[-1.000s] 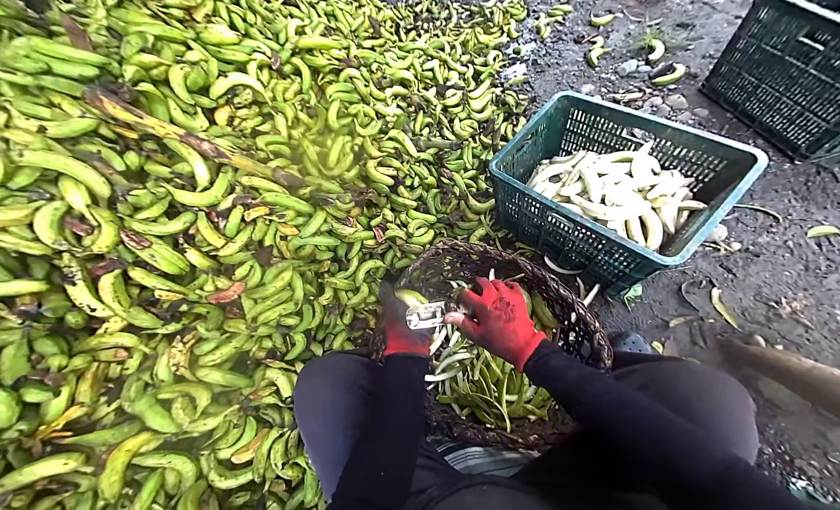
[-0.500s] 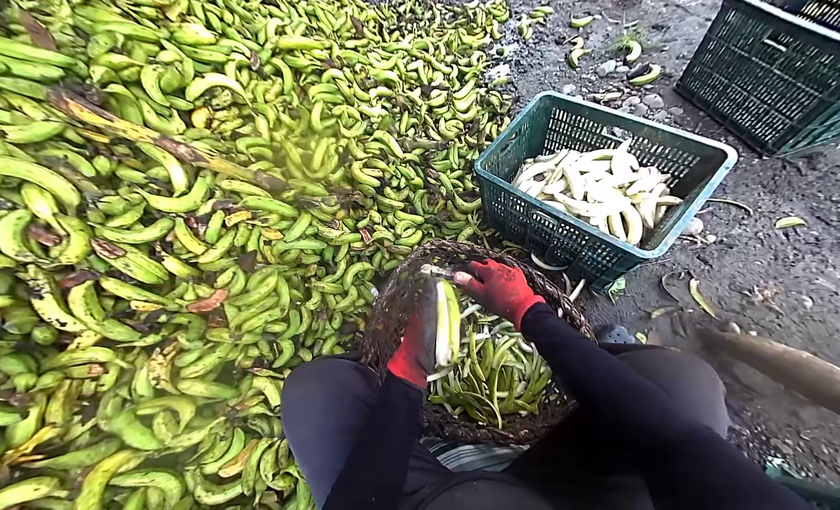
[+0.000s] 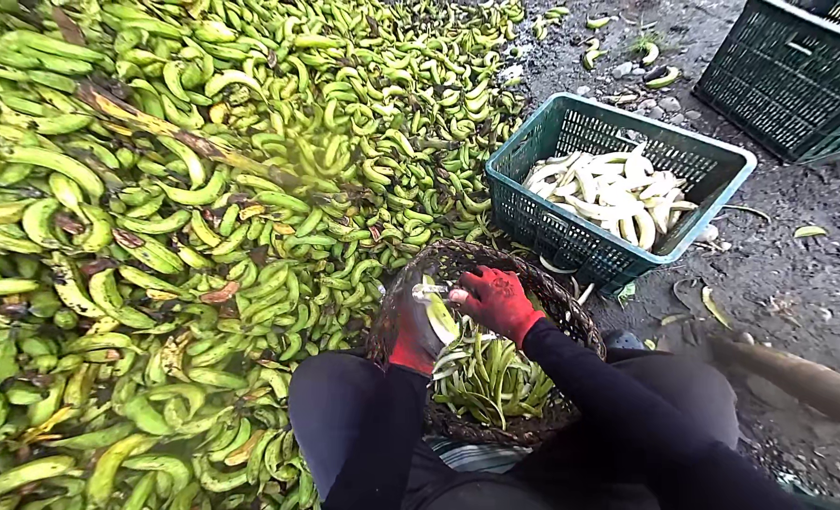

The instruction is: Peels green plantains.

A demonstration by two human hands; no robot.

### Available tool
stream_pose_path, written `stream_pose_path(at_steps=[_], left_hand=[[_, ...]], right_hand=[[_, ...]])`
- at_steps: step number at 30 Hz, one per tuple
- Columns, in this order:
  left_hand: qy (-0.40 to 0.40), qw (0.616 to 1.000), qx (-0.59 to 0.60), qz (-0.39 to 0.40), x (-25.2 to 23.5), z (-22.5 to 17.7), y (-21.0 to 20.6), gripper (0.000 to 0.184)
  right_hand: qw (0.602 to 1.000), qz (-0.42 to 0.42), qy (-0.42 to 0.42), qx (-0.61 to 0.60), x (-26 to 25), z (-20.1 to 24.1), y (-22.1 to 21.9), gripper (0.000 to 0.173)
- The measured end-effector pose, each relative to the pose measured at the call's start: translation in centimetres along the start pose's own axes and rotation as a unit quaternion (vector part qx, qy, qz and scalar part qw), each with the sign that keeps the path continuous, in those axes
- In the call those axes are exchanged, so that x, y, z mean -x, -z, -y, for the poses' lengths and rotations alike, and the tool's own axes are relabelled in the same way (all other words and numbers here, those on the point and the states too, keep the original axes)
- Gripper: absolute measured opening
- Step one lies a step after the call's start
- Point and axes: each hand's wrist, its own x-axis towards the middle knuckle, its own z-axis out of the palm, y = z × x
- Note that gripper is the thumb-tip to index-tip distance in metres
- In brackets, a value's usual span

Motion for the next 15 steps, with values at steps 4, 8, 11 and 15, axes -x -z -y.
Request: stream_pose_path(at_steps=[4,8,11,15], left_hand=[[0.035,0.987,-0.154,0.017,5.8,-4.1,-5.8,0.039],[0.129,0.982,-0.090,0.107,3.8,-3.2,-1.7,0.044],[0.097,0.992,0.026,0.079,-0.3,-0.2,3.5,0.043],[0.075,0.995,0.039,0.057,-1.0,-1.0,3.8,0.044]], right_hand=[[0.992,0.058,-0.070,-0.090,-1.4,-2.1,-0.2,0.053],[0.986,0.032,-0.126,-0.106,-1.9,-3.7,-0.8,0.055],[0.996,0.011,0.003,-0.090,-0.2,-1.6,-0.8,0.052],[0.991,0.045,0.126,0.002,1.9,1.0,-1.0,0.065]])
